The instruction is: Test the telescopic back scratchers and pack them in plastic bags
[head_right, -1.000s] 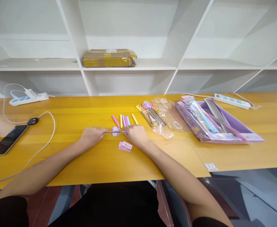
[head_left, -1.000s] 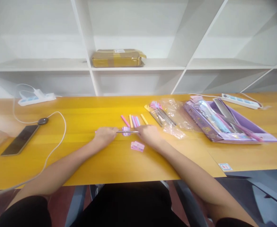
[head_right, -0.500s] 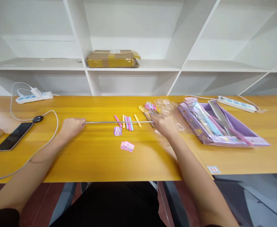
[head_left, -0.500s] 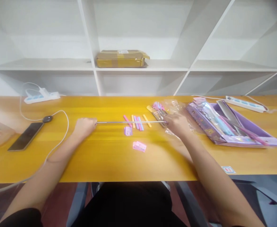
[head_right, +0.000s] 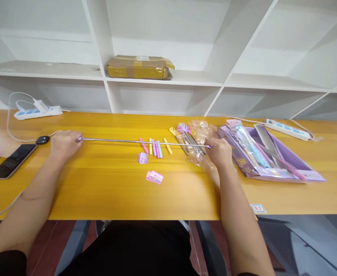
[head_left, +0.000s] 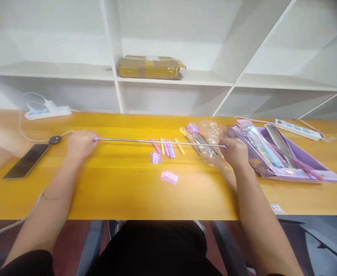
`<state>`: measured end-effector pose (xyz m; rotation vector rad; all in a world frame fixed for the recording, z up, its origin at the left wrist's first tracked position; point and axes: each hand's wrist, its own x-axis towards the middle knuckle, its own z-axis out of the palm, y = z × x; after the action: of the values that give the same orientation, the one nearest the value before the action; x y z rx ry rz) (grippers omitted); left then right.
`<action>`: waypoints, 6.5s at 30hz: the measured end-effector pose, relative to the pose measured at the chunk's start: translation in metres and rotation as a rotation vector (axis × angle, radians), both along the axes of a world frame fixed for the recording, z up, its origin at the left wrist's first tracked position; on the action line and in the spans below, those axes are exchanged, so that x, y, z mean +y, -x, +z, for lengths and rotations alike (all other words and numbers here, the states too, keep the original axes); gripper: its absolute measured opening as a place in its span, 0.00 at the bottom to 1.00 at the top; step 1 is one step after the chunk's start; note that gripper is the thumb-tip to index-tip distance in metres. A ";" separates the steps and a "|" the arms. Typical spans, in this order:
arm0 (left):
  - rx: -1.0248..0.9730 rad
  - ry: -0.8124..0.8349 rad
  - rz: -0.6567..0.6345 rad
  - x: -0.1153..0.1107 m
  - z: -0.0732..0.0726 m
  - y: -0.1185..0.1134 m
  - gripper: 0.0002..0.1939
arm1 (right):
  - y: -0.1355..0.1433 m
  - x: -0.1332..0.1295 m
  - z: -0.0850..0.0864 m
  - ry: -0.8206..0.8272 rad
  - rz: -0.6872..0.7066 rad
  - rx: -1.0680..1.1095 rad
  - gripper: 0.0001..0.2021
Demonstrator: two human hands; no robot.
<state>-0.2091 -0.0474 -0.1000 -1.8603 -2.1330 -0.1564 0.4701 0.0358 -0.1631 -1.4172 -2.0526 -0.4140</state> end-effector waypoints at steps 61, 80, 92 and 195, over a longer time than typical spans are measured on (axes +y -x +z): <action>-0.335 -0.308 -0.527 -0.005 -0.008 -0.021 0.27 | 0.030 -0.012 0.014 0.114 -0.234 0.319 0.21; -0.348 -0.270 -0.612 -0.042 -0.025 -0.137 0.27 | 0.155 -0.055 0.022 0.098 0.088 0.281 0.12; -0.432 -0.243 -0.673 -0.051 -0.055 -0.176 0.21 | 0.228 -0.089 0.003 0.201 0.323 0.230 0.10; -0.221 -0.192 -0.522 0.015 0.031 0.030 0.51 | 0.026 -0.033 0.070 0.291 -0.374 0.071 0.15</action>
<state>-0.2386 -0.0326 -0.0693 -2.3201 -1.6297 -0.6814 0.4439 0.0025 -0.0936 -1.9733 -1.8444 -0.2143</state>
